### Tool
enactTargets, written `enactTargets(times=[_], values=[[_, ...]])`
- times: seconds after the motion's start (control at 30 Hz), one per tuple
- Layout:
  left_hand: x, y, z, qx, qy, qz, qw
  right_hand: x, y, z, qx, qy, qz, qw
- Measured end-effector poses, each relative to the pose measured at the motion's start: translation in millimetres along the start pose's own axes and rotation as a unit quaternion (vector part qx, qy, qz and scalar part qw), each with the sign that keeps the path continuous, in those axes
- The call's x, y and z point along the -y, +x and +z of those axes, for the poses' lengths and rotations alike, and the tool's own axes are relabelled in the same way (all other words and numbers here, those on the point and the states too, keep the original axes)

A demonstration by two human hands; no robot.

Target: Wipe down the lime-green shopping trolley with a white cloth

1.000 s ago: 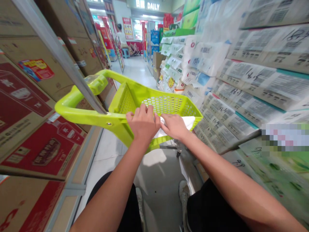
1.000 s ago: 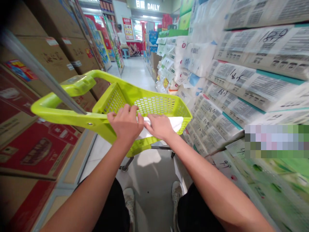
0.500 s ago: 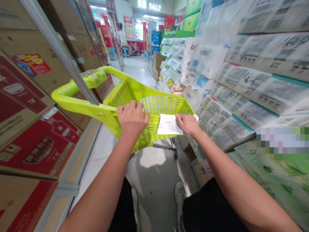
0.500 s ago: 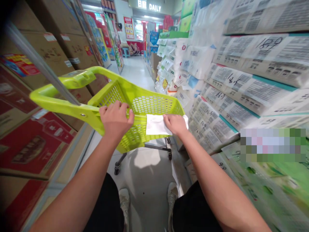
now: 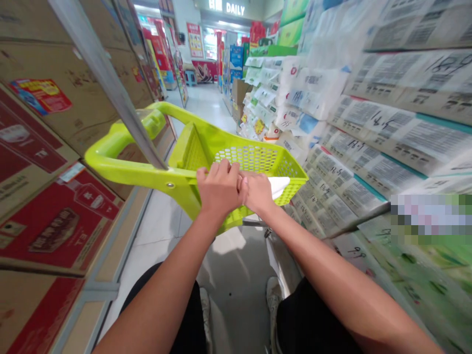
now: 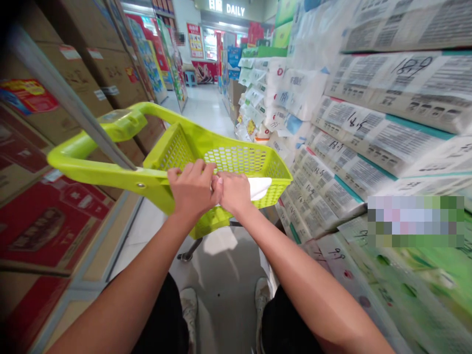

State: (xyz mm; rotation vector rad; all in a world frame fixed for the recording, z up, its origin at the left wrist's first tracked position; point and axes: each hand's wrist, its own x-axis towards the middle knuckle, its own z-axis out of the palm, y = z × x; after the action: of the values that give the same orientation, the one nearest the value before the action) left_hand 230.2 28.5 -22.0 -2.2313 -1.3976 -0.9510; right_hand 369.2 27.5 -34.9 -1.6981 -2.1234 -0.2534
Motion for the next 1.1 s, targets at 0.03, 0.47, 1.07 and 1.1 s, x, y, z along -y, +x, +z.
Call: enactTargets(times=[0.03, 0.47, 1.07, 1.1], values=[[0, -1, -1, 0.005, -0.002, 0.005, 1.0, 5, 1, 0, 0.002, -0.001, -0.006, 1.0], [58, 14, 16, -0.006, 0.036, -0.048, 0.998, -108, -26, 5, 0.033, -0.1, 0.165, 0.981], [12, 2, 7, -0.01, 0.0, -0.021, 1.0, -36, -13, 3, -0.005, -0.062, 0.036, 0.997], [17, 4, 8, -0.009, 0.0, -0.027, 1.0, -52, -17, 3, -0.002, -0.081, 0.06, 0.995]])
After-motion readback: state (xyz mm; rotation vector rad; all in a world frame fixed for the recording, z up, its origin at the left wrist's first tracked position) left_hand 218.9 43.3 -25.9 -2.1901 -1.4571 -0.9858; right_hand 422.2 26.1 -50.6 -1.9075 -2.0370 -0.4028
